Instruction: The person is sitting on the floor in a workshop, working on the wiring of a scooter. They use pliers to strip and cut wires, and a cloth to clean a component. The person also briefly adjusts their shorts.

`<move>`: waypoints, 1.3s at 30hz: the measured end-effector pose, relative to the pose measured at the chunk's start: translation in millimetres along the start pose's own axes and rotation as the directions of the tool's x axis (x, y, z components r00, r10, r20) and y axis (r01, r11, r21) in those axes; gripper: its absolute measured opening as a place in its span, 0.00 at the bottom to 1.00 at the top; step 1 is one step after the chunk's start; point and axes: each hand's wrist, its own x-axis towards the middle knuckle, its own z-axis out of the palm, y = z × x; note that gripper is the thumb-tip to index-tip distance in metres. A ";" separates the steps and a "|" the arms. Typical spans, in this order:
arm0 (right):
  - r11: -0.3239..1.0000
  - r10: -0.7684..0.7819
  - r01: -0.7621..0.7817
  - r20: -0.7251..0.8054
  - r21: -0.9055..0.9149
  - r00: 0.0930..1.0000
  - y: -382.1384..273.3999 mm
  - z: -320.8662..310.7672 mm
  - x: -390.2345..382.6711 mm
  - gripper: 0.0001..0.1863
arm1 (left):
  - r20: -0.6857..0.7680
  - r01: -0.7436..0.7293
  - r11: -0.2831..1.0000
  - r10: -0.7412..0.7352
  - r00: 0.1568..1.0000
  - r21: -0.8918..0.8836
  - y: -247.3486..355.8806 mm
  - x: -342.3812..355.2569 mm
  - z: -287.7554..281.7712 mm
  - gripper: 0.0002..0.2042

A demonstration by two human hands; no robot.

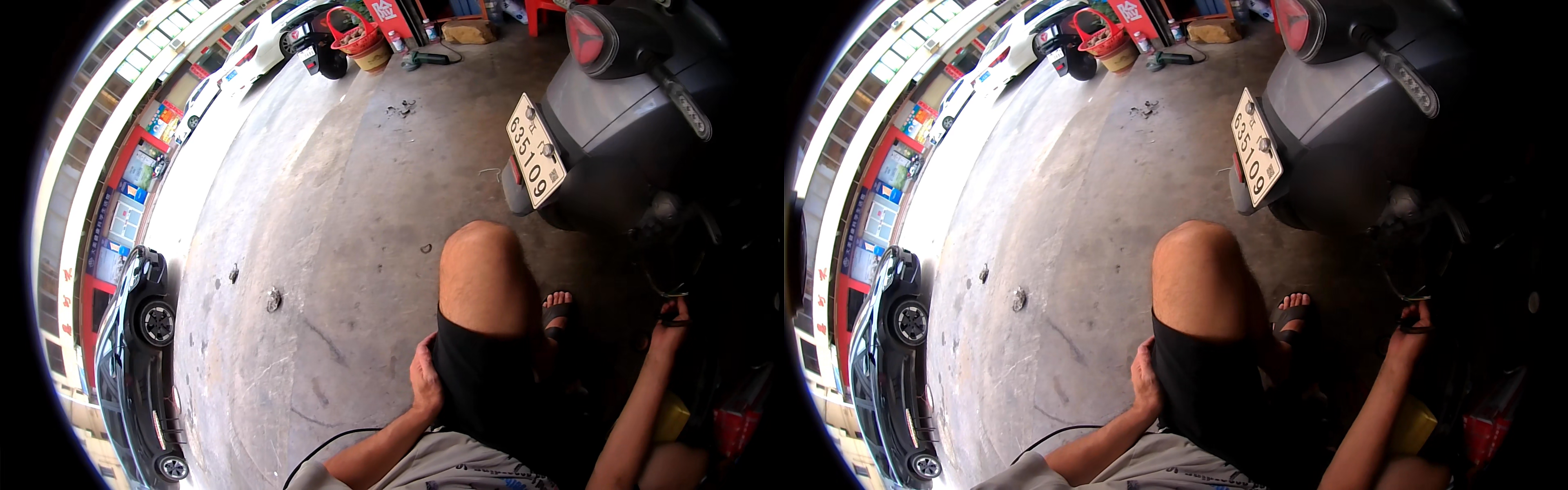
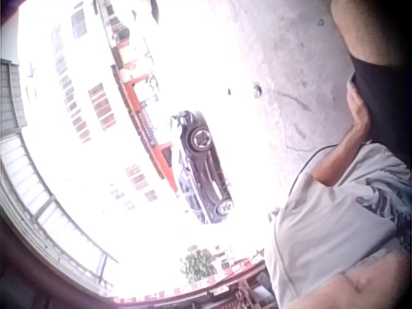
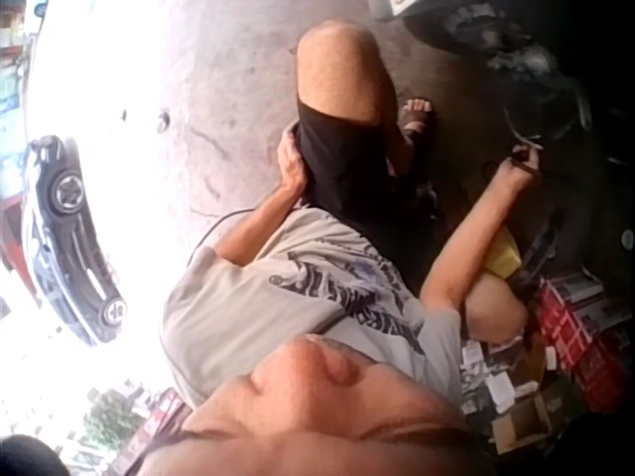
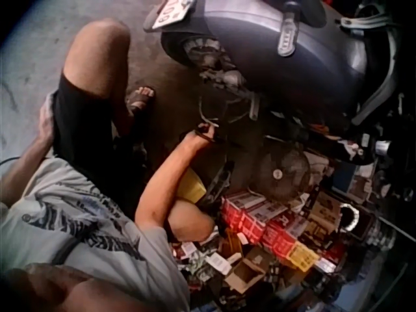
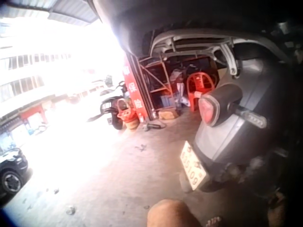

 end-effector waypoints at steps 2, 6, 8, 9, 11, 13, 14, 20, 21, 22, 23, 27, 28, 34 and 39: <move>1.000 0.000 0.000 -0.008 -0.008 1.000 0.9 -0.1 1.1 0.01 | -0.001 0.000 1.000 0.000 1.000 0.007 0.5 -0.4 -0.4 0.27; 1.000 0.000 0.000 -0.038 0.004 0.999 1.5 1.2 2.5 0.01 | -0.001 -0.009 0.999 0.009 1.000 0.042 4.6 -0.7 -0.9 0.27; 1.000 -0.005 0.006 -0.042 0.002 0.999 0.9 3.4 1.5 0.01 | -0.002 -0.017 0.998 0.017 1.000 0.060 4.4 -0.4 -1.4 0.27; 1.000 -0.010 0.010 -0.040 -0.004 0.999 0.4 4.4 1.0 0.01 | -0.002 -0.022 0.998 0.022 1.000 0.067 2.9 -0.3 -1.4 0.27; 1.000 -0.010 0.010 -0.041 -0.004 0.999 -0.1 5.8 -0.2 0.01 | 0.000 -0.018 0.998 0.018 1.000 0.062 1.5 -0.2 -1.3 0.27; 1.000 0.001 0.000 -0.047 0.007 0.999 -0.8 6.5 -1.5 0.01 | 0.003 -0.002 0.999 0.002 1.000 0.041 0.7 -0.2 -1.2 0.27; 1.000 -0.004 0.004 -0.046 0.006 0.999 -0.4 4.0 0.4 0.01 | 0.005 0.000 0.999 -0.001 1.000 0.040 0.7 -0.1 -1.4 0.27; 1.000 -0.025 0.025 -0.028 -0.003 0.999 4.4 0.8 -5.4 0.02 | 0.000 0.013 1.000 -0.013 1.000 -0.024 -9.1 -2.3 -7.5 0.26; 1.000 -0.018 0.018 -0.024 -0.004 1.000 4.4 1.3 -7.0 0.02 | 0.005 0.001 0.999 -0.001 1.000 -0.041 -12.2 -0.9 -10.3 0.24; 1.000 -0.011 0.011 -0.022 -0.003 1.000 4.7 1.1 -9.2 0.02 | 0.013 -0.012 0.998 0.012 1.000 -0.057 -14.3 0.6 -14.1 0.23; 1.000 -0.010 0.010 -0.049 -0.002 0.999 2.6 2.9 -10.2 0.02 | -0.014 -0.047 0.998 0.047 0.999 -0.033 -10.5 4.5 -12.6 0.21; 0.998 -0.053 0.054 -0.065 0.019 0.996 -1.3 10.2 -17.6 0.04 | -0.080 -0.301 0.936 0.319 0.944 0.182 34.8 16.9 -2.3 0.16; 0.998 -0.037 0.041 -0.093 0.045 0.995 -4.6 26.7 -33.6 0.05 | -0.053 -0.431 0.873 0.453 0.890 0.230 52.5 17.2 1.9 0.15; 0.998 -0.047 0.050 -0.094 0.033 0.995 -8.1 51.9 -55.2 0.10 | 0.353 -0.389 0.875 0.475 0.806 -0.289 127.5 -20.9 98.8 0.09; 0.974 -0.227 0.222 -0.149 -0.046 0.963 -17.5 26.5 -65.4 0.09 | 0.660 -0.433 0.829 0.549 0.513 -0.353 124.3 -33.4 196.3 0.07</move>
